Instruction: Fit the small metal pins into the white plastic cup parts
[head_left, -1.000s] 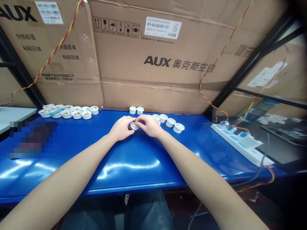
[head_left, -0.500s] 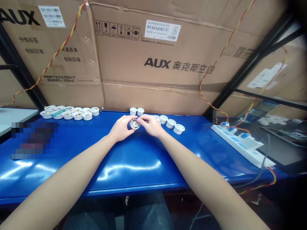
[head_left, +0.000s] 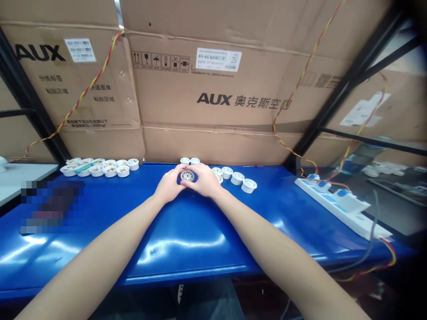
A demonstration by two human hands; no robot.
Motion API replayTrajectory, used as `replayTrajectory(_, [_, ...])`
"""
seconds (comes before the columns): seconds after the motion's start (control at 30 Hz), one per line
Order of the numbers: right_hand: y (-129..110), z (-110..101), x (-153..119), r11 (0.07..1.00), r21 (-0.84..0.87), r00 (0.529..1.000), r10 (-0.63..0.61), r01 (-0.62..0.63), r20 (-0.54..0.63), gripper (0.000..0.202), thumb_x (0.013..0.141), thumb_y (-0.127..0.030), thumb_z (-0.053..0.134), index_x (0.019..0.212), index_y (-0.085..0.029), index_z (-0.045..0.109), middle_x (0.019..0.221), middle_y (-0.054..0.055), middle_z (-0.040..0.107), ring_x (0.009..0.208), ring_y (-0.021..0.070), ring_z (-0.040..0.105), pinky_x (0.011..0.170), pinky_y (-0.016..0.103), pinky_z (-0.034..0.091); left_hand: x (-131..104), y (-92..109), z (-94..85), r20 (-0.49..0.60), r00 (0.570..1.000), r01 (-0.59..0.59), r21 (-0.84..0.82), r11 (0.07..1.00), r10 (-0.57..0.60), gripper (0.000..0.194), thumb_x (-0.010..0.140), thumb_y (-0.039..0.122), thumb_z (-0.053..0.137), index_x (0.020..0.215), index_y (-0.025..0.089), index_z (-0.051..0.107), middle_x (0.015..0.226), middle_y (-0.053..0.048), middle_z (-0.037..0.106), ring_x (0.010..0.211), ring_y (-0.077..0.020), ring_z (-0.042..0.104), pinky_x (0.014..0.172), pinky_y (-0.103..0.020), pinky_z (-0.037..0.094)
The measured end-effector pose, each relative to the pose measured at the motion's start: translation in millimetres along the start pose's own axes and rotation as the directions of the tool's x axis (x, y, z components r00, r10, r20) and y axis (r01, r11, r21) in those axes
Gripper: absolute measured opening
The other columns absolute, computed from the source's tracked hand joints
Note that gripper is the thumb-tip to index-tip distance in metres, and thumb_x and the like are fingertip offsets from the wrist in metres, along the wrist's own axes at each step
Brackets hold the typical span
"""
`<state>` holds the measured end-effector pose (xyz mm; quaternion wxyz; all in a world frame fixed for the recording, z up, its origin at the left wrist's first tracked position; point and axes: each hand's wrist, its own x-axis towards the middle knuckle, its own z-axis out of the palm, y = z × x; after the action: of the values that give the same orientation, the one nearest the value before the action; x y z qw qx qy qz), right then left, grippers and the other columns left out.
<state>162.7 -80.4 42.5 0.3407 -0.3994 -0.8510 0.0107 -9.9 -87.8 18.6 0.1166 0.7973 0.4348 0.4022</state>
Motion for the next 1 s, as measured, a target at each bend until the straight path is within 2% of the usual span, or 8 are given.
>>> replayTrajectory(0.13, [10,-1,3,0.991,-0.115,0.996,0.073,-0.067,0.044,0.031,0.08,-0.04,0.069,0.103,-0.02,0.071,0.098,0.008,0.07,0.097,0.024,0.059,0.092,0.036,0.042,4,-8,3.9,0.022,1.0,-0.011,0.053,0.999,0.01,0.056,0.08,0.035,0.067,0.132,0.026,0.047,0.131,-0.007,0.059,0.122,-0.0261,0.054,0.103,-0.044,0.045])
replayTrajectory(0.27, [32,-9,-3,0.974,-0.196,0.988,0.131,-0.113,0.08,0.03,0.079,-0.039,0.069,0.1,-0.019,0.071,0.098,0.009,0.069,0.107,0.027,0.056,0.097,0.038,0.04,13,-23,6.4,-0.084,0.996,0.021,0.138,0.99,-0.01,0.06,0.079,0.042,0.067,0.131,0.022,0.046,0.144,-0.013,0.042,0.136,-0.0293,0.038,0.112,-0.047,0.035])
replayTrajectory(0.4, [51,-17,-10,0.967,-0.184,0.978,0.193,-0.176,0.084,0.025,0.082,-0.037,0.065,0.099,-0.019,0.07,0.12,0.011,0.062,0.118,0.0262,0.052,0.1,0.036,0.039,28,-37,12.7,-0.037,0.997,0.078,0.229,0.97,-0.072,0.05,0.086,0.035,0.056,0.134,0.023,0.045,0.148,-0.013,0.038,0.139,-0.0302,0.034,0.113,-0.05,0.034])
replayTrajectory(0.63, [61,-25,-13,0.933,-0.259,0.945,0.295,-0.252,0.143,0.027,0.09,-0.034,0.054,0.11,-0.019,0.065,0.12,0.011,0.063,0.112,0.027,0.055,0.098,0.039,0.04,54,-48,28.5,0.117,0.987,0.06,0.363,0.93,-0.11,0.06,0.084,0.029,0.056,0.141,0.023,0.04,0.156,-0.014,0.028,0.144,-0.0337,0.026,0.112,-0.052,0.034])
replayTrajectory(0.77, [57,-26,-13,0.886,-0.365,0.942,0.33,-0.286,0.064,0.03,0.089,-0.034,0.056,0.113,-0.017,0.064,0.118,0.014,0.063,0.116,0.0319,0.051,0.101,0.045,0.037,61,-52,33.1,0.091,0.985,0.102,0.373,0.922,-0.146,0.055,0.084,0.032,0.056,0.136,0.021,0.043,0.154,-0.017,0.031,0.142,-0.035,0.028,0.11,-0.054,0.034])
replayTrajectory(0.87, [45,-32,-10,0.901,-0.37,0.972,0.236,-0.226,-0.018,0.032,0.087,-0.03,0.059,0.116,-0.016,0.063,0.121,0.015,0.061,0.12,0.0312,0.048,0.103,0.042,0.035,58,-52,31.2,0.038,0.992,0.102,0.31,0.945,-0.12,0.04,0.083,0.031,0.057,0.121,0.02,0.049,0.146,-0.017,0.041,0.135,-0.0311,0.041,0.108,-0.046,0.038])
replayTrajectory(0.93, [32,-36,-9,0.944,-0.308,0.989,0.138,-0.118,0.044,0.026,0.089,-0.027,0.056,0.113,-0.02,0.064,0.118,0.012,0.063,0.112,0.0264,0.054,0.097,0.037,0.04,54,-50,27.9,0.029,0.994,0.098,0.233,0.968,-0.108,0.027,0.084,0.03,0.056,0.109,0.022,0.05,0.13,-0.013,0.054,0.119,-0.0262,0.055,0.1,-0.041,0.045])
replayTrajectory(1.0, [21,-37,-9,0.968,-0.251,0.978,0.078,-0.028,0.195,0.02,0.091,-0.025,0.053,0.103,-0.023,0.069,0.107,0.008,0.068,0.098,0.0226,0.061,0.086,0.033,0.044,47,-46,23.6,0.041,0.992,0.11,0.163,0.98,-0.118,0.018,0.085,0.031,0.054,0.1,0.024,0.048,0.109,-0.007,0.063,0.1,-0.0225,0.062,0.088,-0.037,0.049])
